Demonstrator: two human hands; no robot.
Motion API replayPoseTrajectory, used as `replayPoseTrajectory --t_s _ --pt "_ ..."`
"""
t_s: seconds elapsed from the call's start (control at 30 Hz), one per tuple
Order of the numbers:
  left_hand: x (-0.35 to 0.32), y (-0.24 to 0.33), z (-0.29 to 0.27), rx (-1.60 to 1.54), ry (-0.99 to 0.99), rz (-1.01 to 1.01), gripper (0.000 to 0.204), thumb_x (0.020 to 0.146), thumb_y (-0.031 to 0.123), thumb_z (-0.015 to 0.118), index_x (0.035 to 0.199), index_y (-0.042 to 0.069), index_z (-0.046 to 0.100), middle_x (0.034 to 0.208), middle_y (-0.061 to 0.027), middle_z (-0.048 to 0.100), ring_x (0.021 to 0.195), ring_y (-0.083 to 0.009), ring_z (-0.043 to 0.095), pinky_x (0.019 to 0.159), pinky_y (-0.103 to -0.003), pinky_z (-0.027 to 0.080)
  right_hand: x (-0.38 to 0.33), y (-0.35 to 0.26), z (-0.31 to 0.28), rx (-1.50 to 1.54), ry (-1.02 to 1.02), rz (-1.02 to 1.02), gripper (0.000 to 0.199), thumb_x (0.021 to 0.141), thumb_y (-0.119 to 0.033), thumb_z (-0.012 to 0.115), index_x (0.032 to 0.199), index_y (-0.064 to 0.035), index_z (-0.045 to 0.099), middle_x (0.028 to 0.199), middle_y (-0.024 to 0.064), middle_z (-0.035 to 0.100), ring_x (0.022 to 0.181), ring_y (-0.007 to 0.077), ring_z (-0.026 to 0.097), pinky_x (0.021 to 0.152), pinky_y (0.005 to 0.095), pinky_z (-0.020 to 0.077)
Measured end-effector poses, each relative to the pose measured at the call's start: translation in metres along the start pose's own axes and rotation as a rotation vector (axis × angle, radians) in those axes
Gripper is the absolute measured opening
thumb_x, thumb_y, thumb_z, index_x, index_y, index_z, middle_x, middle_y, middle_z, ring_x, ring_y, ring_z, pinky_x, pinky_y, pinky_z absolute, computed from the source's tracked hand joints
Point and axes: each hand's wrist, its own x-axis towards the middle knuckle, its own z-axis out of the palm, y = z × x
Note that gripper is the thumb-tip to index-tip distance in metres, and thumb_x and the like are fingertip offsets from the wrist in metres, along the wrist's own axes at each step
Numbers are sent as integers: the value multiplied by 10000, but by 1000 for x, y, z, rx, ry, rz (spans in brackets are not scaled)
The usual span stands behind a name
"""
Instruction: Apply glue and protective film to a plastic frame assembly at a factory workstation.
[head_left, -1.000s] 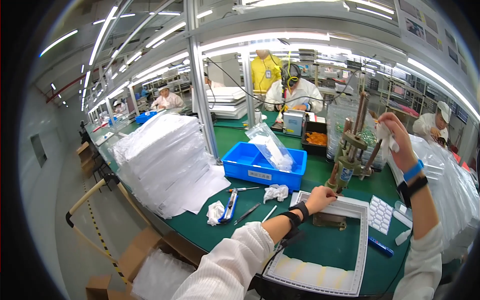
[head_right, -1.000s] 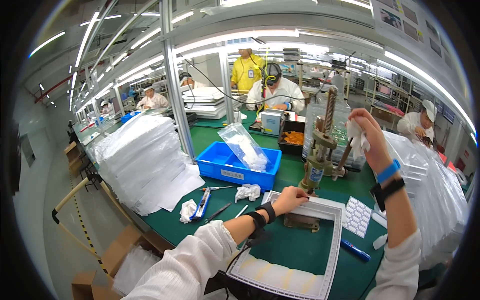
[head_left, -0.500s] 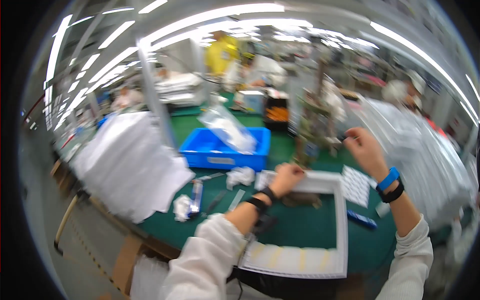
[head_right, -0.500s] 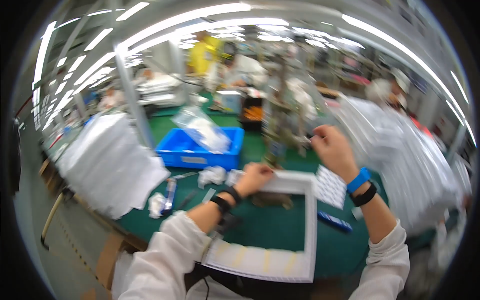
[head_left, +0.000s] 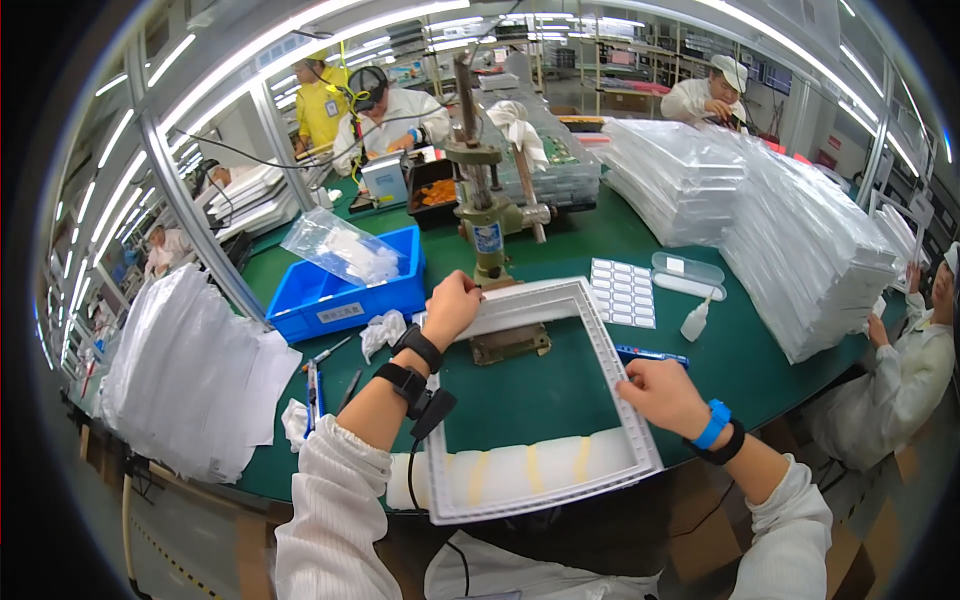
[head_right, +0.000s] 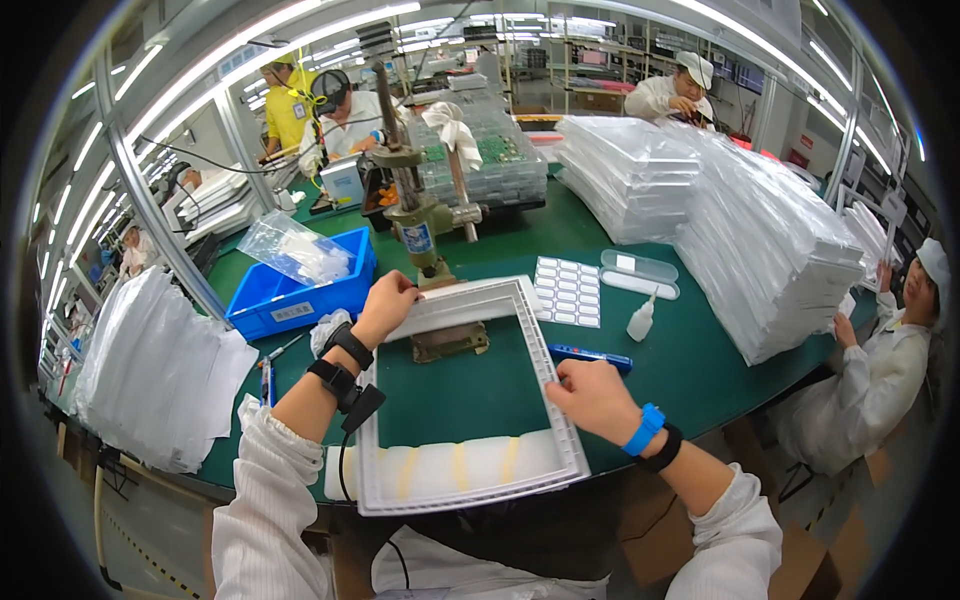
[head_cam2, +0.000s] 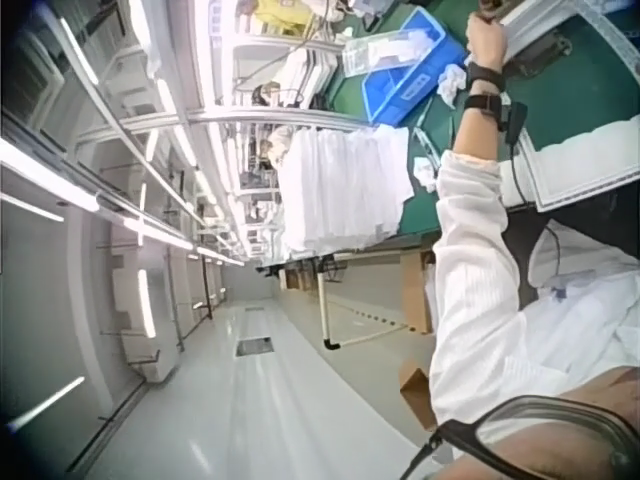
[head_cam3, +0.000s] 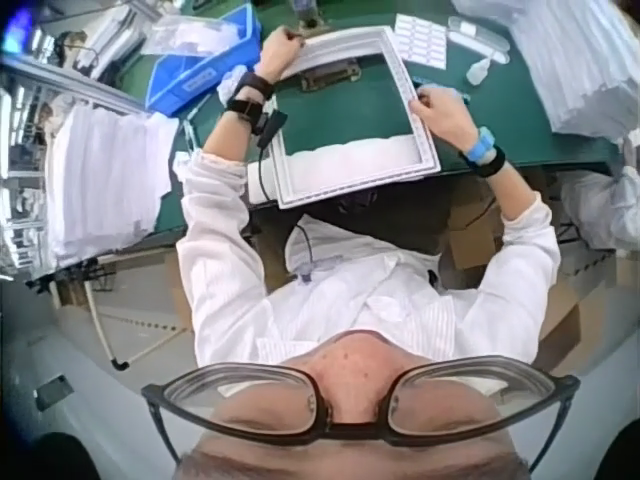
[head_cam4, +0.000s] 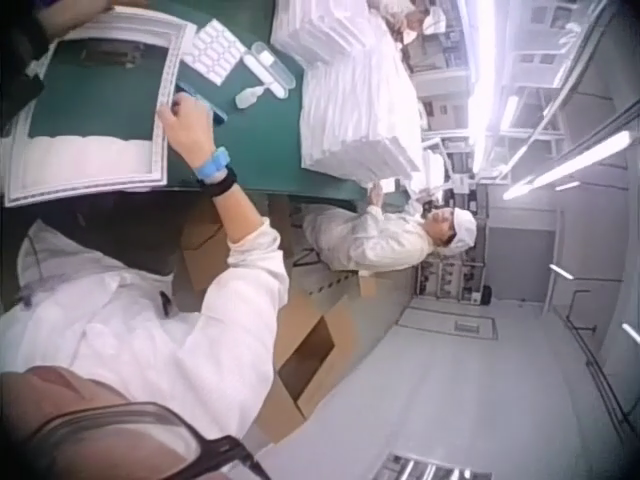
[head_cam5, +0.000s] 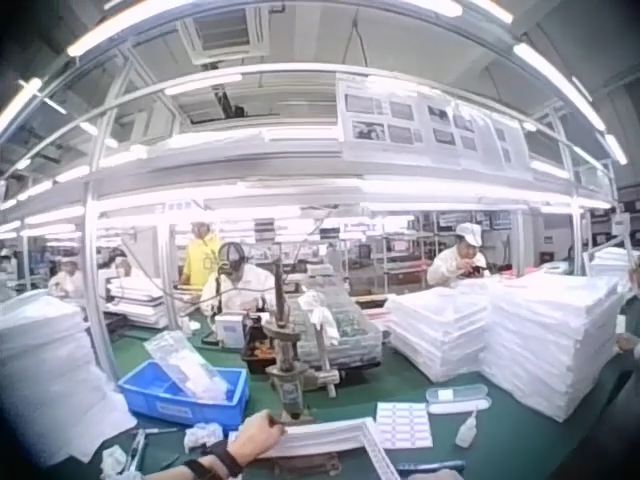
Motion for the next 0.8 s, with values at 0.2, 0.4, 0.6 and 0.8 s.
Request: replayPoseTrajectory --t_s 0.2,0.4,0.6,0.8 --pt "-56 -2 -73 -113 -231 27 169 926 153 622 986 -3 597 927 -116 678 879 -182 632 709 -331 512 59 19 -45 -187 -137 -172 273 898 -232 598 921 19 701 783 217 680 712 398 663 682 434 538" --pt "-125 -12 -125 -463 -366 -441 186 974 189 619 1068 39 560 989 -60 606 927 -174 617 705 -350 536 150 15 -16 -334 -278 -454 295 972 -289 566 1098 -67 712 915 197 717 859 376 681 790 454 538" --pt "-142 -23 -147 -483 -434 -359 179 967 158 625 1077 27 570 989 -61 611 878 -182 646 689 -312 569 199 15 40 -326 -278 -646 300 1010 -327 531 1188 -135 678 1045 141 712 912 370 671 783 465 536" --pt "-49 -17 -73 -288 -244 232 143 896 93 681 954 -37 678 835 -89 709 784 -149 672 733 -281 536 200 14 62 -423 -58 -812 270 1016 -300 527 1217 -186 667 1014 84 615 890 337 660 754 474 535"
